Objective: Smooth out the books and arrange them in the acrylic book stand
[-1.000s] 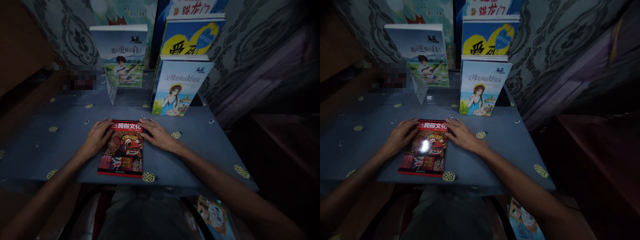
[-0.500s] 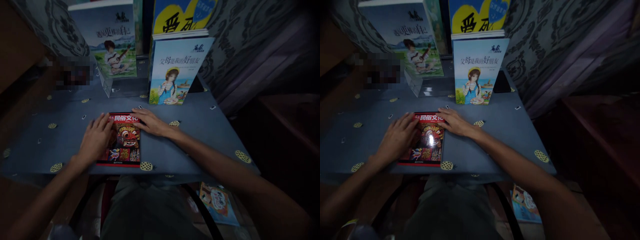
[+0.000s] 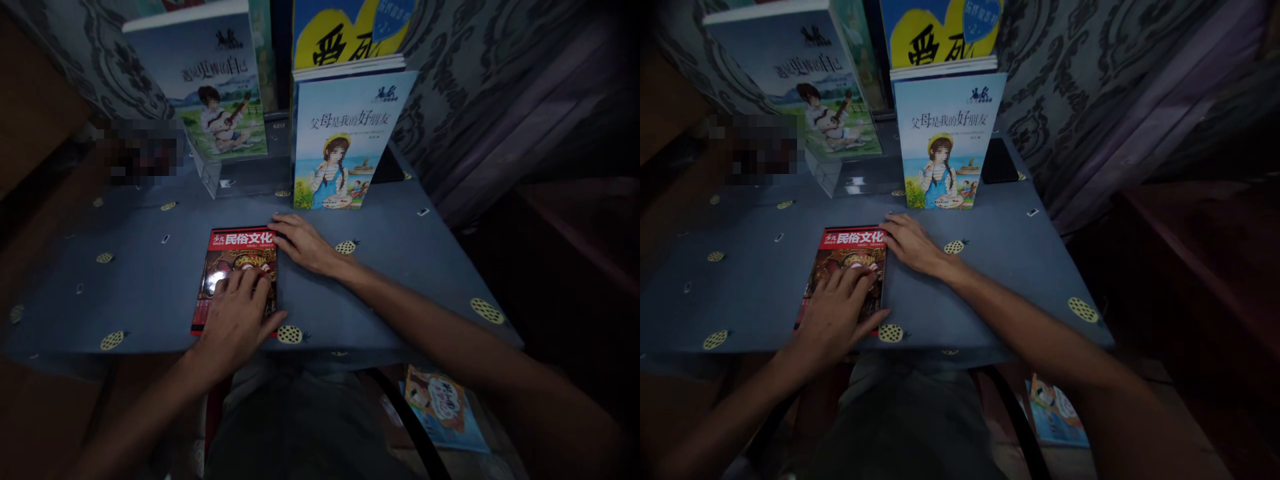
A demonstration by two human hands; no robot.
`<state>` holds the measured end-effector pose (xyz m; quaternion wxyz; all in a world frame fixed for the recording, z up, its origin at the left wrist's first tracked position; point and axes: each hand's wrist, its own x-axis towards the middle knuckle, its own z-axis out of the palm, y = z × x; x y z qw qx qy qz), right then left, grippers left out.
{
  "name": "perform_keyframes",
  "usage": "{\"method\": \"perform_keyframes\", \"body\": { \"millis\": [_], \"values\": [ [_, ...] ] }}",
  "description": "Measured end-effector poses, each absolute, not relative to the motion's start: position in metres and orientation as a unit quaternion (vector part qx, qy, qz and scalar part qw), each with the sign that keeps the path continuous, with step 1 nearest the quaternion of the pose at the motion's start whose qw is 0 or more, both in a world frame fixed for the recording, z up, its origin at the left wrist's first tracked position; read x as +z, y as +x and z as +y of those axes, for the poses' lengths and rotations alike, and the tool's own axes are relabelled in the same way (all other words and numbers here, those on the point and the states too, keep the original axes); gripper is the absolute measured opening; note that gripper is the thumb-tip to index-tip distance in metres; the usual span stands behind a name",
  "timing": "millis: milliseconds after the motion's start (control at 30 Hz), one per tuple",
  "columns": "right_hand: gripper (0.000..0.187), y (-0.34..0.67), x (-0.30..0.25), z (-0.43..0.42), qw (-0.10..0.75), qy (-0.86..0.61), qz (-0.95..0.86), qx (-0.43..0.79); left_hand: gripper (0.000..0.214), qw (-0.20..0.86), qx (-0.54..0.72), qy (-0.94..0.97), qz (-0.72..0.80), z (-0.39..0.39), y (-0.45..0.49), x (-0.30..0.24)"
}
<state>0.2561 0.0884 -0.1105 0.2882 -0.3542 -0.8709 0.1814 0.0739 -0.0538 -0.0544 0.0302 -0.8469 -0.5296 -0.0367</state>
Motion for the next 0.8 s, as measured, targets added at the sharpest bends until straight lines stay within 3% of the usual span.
{"method": "perform_keyframes", "body": {
  "millis": [133,267,500,633,800],
  "values": [
    [0.033,0.257,-0.102,0.086,0.332,-0.409,-0.83,0.182,0.035,0.032,0.084,-0.787,-0.61,-0.043,0.101,-0.032],
    [0.026,0.257,-0.093,0.08,0.371,-0.431,-0.781,0.258,0.032,-0.005,0.184,-0.751,-0.634,-0.037,0.123,-0.015],
    [0.019,0.253,-0.09,0.079,0.392,-0.422,-0.671,0.467,0.03,0.003,0.205,-0.779,-0.593,-0.034,0.124,-0.007],
    [0.021,0.25,-0.088,0.081,0.384,-0.412,-0.594,0.574,0.031,-0.048,0.157,-0.749,-0.642,-0.031,0.101,0.002],
    [0.017,0.247,-0.09,0.082,0.381,-0.395,-0.539,0.639,0.044,-0.255,-0.062,-0.701,-0.663,-0.037,0.058,0.014]
  ]
}}
